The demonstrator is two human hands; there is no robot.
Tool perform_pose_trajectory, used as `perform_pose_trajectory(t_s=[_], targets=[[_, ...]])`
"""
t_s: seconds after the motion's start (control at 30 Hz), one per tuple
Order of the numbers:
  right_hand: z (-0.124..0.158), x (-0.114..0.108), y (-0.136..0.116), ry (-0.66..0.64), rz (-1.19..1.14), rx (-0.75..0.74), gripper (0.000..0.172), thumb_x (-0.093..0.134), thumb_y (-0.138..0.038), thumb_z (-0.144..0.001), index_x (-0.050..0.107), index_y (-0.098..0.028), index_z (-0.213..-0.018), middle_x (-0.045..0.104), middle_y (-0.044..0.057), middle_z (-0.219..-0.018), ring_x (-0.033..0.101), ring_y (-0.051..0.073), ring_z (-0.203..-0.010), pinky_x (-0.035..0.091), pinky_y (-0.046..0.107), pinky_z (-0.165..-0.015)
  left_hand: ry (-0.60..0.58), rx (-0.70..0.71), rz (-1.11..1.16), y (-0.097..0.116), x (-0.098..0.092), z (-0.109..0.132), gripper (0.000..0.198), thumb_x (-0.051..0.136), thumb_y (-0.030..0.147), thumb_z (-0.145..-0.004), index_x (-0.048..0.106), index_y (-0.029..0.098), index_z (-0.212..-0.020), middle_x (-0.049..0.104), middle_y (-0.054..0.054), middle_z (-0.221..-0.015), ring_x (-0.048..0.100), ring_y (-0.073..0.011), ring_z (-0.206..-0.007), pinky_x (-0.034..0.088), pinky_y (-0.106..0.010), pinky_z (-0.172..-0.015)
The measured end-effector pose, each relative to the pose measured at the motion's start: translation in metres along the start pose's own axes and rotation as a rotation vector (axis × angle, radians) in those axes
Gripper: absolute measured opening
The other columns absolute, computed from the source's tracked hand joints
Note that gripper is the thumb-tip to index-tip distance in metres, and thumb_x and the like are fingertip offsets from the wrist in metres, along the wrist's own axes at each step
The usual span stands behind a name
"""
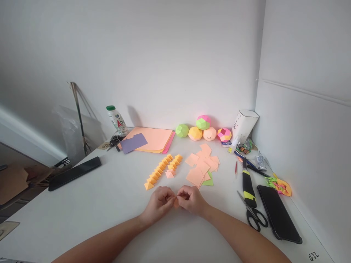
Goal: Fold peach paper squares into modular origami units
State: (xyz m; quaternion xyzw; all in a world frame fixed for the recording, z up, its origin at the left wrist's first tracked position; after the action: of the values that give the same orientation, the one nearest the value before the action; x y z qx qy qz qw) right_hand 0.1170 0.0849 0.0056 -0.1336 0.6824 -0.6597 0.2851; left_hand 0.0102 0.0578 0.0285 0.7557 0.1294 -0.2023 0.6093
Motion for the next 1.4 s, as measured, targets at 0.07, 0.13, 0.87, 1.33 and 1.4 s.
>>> perform_pose_trajectory(t_s=[0.07, 0.13, 0.87, 1.33, 1.4], targets=[[0.0, -0.002, -0.001, 0.017, -0.005, 0.0, 0.007, 0.056, -0.017, -0.071, 0.053, -0.018, -0.065, 0.048, -0.006, -0.051, 0.047, 0.009, -0.044, 0.036, 0.02, -0.043, 0.06, 0.043, -0.045, 0.006, -0.006, -0.001, 0.013, 0.052, 0.017, -0.071, 0.051, 0.019, -0.058, 0.054, -0.001, -0.064, 0.05, -0.0166, -0.069, 0.039, -0.031, -0.073], [0.0, -0.006, 0.0, 0.037, -0.051, 0.021, 0.007, 0.056, -0.018, -0.071, 0.052, -0.018, -0.065, 0.051, -0.005, -0.053, 0.048, 0.009, -0.045, 0.039, 0.021, -0.044, 0.098, 0.027, 0.005, 0.004, -0.012, -0.001, 0.013, 0.052, 0.018, -0.071, 0.05, 0.019, -0.059, 0.052, -0.002, -0.067, 0.049, -0.0174, -0.072, 0.039, -0.031, -0.072], [0.0, -0.011, -0.001, 0.004, -0.132, 0.05, 0.03, 0.059, -0.044, -0.08, 0.052, -0.017, -0.069, 0.053, -0.003, -0.057, 0.051, 0.012, -0.052, 0.042, 0.025, -0.053, 0.013, -0.27, 0.415, -0.031, -0.007, 0.001, 0.024, 0.055, 0.036, -0.077, 0.05, 0.016, -0.064, 0.046, 0.003, -0.059, 0.041, -0.0102, -0.056, 0.034, -0.022, -0.053], [0.001, -0.01, 0.007, -0.004, -0.064, 0.05, 0.021, 0.061, -0.031, -0.076, 0.047, -0.018, -0.066, 0.052, -0.003, -0.059, 0.047, 0.011, -0.054, 0.037, 0.023, -0.051, -0.103, -0.172, 0.587, -0.019, -0.001, 0.003, 0.029, 0.054, 0.044, -0.083, 0.057, 0.016, -0.085, 0.062, -0.003, -0.076, 0.059, -0.0151, -0.072, 0.047, -0.028, -0.068], [0.001, -0.008, 0.006, -0.025, -0.045, 0.049, 0.023, 0.061, -0.028, -0.074, 0.043, -0.019, -0.063, 0.044, -0.005, -0.057, 0.04, 0.009, -0.051, 0.031, 0.022, -0.048, -0.152, -0.174, 0.598, -0.017, 0.003, 0.005, 0.031, 0.054, 0.046, -0.083, 0.055, 0.017, -0.092, 0.061, -0.004, -0.083, 0.058, -0.0145, -0.073, 0.047, -0.027, -0.068]])
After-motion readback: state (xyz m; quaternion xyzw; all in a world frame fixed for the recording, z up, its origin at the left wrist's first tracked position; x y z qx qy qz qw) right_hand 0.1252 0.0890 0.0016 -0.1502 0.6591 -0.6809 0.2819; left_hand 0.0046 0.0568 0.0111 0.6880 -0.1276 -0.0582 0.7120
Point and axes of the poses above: each hand's wrist, its own z-axis away from the middle knuckle, its own x-axis out of the palm, y = z × x, the point moved 9 cm from there along -z, towards the middle knuckle
